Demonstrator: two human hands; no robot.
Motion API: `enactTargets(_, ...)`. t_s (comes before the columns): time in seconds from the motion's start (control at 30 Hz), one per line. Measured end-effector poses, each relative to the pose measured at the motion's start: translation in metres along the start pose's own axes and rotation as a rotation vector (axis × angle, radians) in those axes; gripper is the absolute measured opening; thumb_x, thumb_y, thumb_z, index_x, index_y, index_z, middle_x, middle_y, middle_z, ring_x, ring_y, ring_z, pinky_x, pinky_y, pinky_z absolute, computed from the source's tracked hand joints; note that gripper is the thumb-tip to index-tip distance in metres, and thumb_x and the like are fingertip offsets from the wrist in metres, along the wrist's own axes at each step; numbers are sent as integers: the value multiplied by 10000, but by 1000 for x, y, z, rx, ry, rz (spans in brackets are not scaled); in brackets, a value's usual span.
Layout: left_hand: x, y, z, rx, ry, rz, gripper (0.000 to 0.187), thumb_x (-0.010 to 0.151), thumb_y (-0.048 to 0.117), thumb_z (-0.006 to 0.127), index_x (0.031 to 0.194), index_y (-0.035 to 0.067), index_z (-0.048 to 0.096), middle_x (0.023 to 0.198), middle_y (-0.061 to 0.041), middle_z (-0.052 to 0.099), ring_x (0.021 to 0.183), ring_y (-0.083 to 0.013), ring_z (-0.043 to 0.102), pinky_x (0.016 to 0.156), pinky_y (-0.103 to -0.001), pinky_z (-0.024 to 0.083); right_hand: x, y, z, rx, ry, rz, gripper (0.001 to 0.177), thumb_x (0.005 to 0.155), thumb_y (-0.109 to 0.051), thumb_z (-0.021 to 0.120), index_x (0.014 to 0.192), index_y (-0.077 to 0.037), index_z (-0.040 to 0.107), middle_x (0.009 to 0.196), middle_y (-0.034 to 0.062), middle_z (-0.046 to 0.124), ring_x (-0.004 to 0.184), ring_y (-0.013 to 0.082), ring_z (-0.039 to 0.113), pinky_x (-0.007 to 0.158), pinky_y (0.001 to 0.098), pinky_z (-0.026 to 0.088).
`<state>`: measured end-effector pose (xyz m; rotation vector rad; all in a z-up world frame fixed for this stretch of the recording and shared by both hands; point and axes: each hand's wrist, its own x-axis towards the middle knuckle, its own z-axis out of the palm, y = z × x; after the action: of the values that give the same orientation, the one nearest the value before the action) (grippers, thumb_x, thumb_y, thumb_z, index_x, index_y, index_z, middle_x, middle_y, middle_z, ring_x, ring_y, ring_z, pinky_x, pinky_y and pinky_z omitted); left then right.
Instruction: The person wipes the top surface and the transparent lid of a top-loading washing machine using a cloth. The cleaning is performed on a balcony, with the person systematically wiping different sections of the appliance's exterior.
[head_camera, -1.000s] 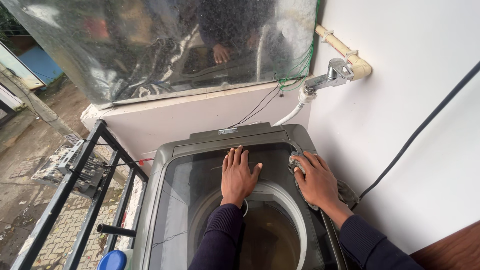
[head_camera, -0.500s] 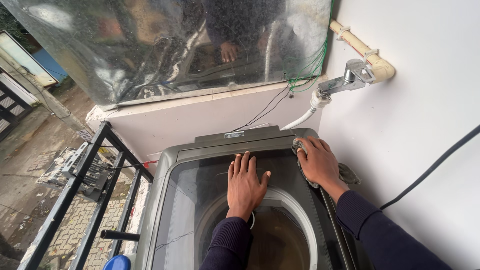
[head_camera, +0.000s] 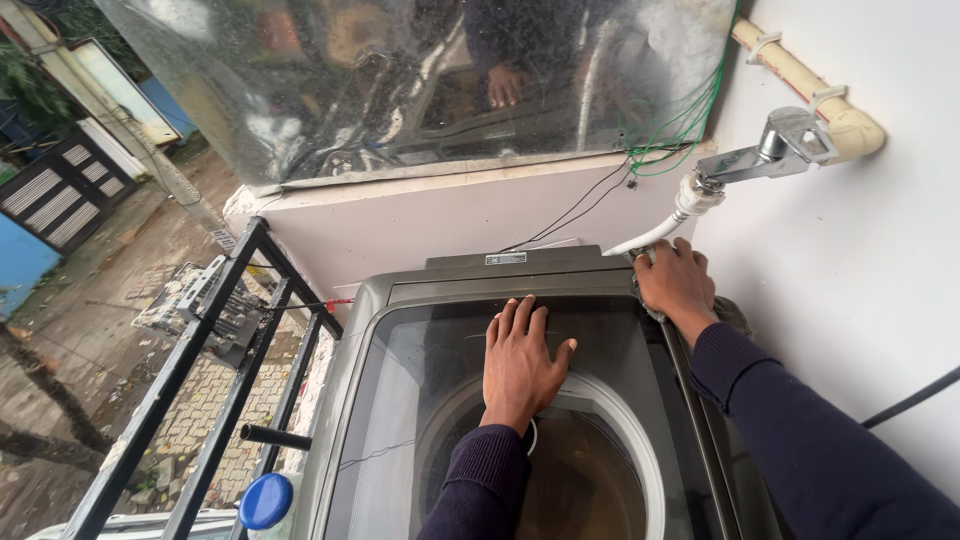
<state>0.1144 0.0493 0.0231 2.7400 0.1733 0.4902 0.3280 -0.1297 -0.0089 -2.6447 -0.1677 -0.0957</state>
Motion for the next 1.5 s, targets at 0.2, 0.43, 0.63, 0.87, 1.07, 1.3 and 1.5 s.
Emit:
enactTargets(0.2,0,1,-2,-21,20,6,636,922,480,631,1353,18,560,1546,-176,432,1489,-370,292,1208,-515,211,34,3,-1,-75,-105,32,542,1025,-485,458,1418,-153,627,1553,83,495,1403,406,461,1177,522,406)
enactTargets(0.43,2,0,0,-39,32,21,620,907,461,644,1332,16,570,1516,-174,461,1474,-368,323,1197,-533,231,-6,6,9,-181,56,-74,572,1013,-471,446,1460,-119,499,1530,78,453,1390,359,430,1121,567,348)
enactTargets(0.63,5,-11,11,-67,57,67,593,911,437,671,1318,15,578,1515,-186,459,1467,-388,322,1187,-540,239,-71,-18,1,-268,135,-272,502,992,-410,463,1442,-192,512,1481,15,495,1372,278,444,1166,522,287)
enactTargets(0.87,61,-110,-12,-14,-44,129,561,902,456,692,1312,82,611,1511,-151,482,1460,-366,357,1165,-534,315,-59,-41,-7,-228,15,-556,455,994,-413,483,1434,-301,526,1476,-24,527,1381,232,454,1157,475,338)
enactTargets(1.07,67,-190,-32,52,-8,-25,554,946,500,589,1365,137,597,1520,-79,498,1484,-325,336,1203,-492,259,-28,-62,2,-207,-81,-502,482,1005,-432,463,1455,-263,504,1490,-25,531,1403,209,470,1132,404,416)
enactTargets(1.3,53,-187,-48,69,30,-24,585,963,551,546,1362,127,603,1501,-67,530,1464,-311,371,1205,-460,266,8,-68,23,-256,-91,-451,505,1013,-445,449,1479,-255,482,1524,-18,508,1418,232,453,1141,415,410)
enactTargets(1.5,53,-179,-59,53,14,-56,586,940,544,568,1339,117,613,1474,-69,546,1446,-306,376,1194,-465,250,25,-94,28,-355,-199,-265,514,1031,-453,389,1512,-285,454,1542,-28,485,1417,245,453,1145,455,406)
